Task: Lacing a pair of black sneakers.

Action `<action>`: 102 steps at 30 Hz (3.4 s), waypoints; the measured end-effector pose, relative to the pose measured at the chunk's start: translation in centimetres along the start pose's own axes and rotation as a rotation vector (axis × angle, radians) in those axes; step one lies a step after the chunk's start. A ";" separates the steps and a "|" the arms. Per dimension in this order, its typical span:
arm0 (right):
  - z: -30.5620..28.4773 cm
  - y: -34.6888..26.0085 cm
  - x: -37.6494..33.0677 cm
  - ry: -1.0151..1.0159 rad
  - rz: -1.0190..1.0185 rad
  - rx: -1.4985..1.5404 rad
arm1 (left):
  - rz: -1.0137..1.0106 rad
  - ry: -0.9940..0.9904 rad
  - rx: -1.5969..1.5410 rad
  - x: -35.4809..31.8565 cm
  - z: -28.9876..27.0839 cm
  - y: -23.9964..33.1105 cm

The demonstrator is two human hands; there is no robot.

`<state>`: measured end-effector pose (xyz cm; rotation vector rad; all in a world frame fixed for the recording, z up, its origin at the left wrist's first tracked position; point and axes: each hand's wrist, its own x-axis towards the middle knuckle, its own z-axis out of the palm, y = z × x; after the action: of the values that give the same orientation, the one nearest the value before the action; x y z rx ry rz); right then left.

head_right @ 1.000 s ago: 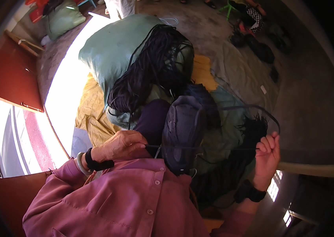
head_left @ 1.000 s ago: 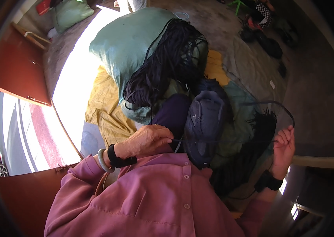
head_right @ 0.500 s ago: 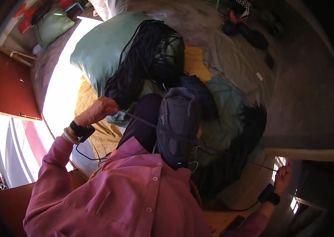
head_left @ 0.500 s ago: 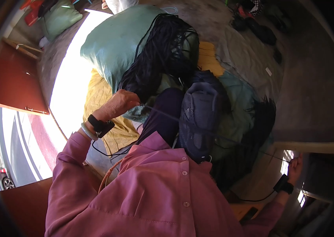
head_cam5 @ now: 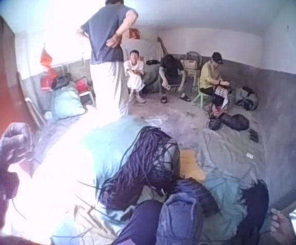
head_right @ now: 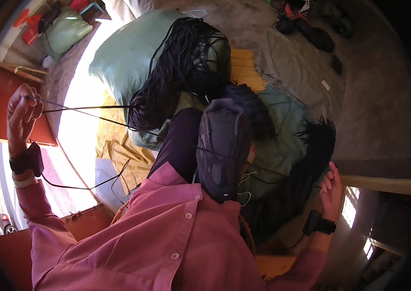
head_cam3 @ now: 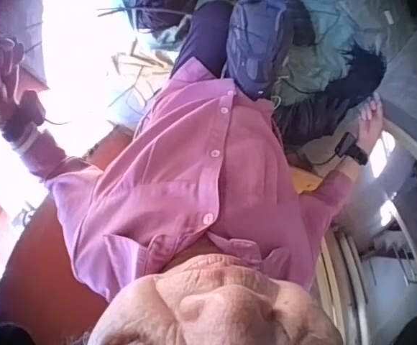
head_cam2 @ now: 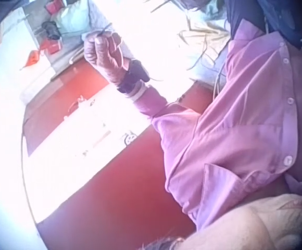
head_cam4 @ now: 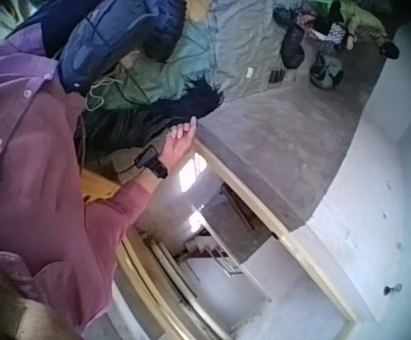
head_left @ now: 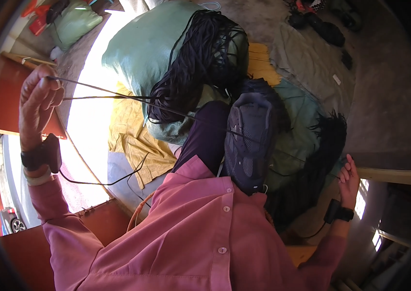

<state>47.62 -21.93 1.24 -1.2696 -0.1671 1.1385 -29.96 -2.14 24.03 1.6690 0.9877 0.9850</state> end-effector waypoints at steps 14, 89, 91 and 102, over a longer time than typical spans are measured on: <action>-21.0 -7.8 1.0 0.588 -0.176 -0.514 | -0.180 -0.383 0.059 -3.2 1.2 7.3; 22.2 13.8 -7.1 -0.449 -0.505 -0.996 | -0.177 -0.112 0.197 1.3 36.5 -15.2; 22.3 13.4 -6.7 -0.466 -0.312 -0.951 | -0.187 -0.119 0.193 1.4 36.5 -15.2; 22.6 14.6 -6.0 -0.534 -0.382 -0.957 | -0.157 -0.219 0.166 2.2 35.9 -16.3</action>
<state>21.38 -13.38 0.44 -1.6047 -1.4260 1.0530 0.97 -7.18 -0.01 1.7622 1.0561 0.6162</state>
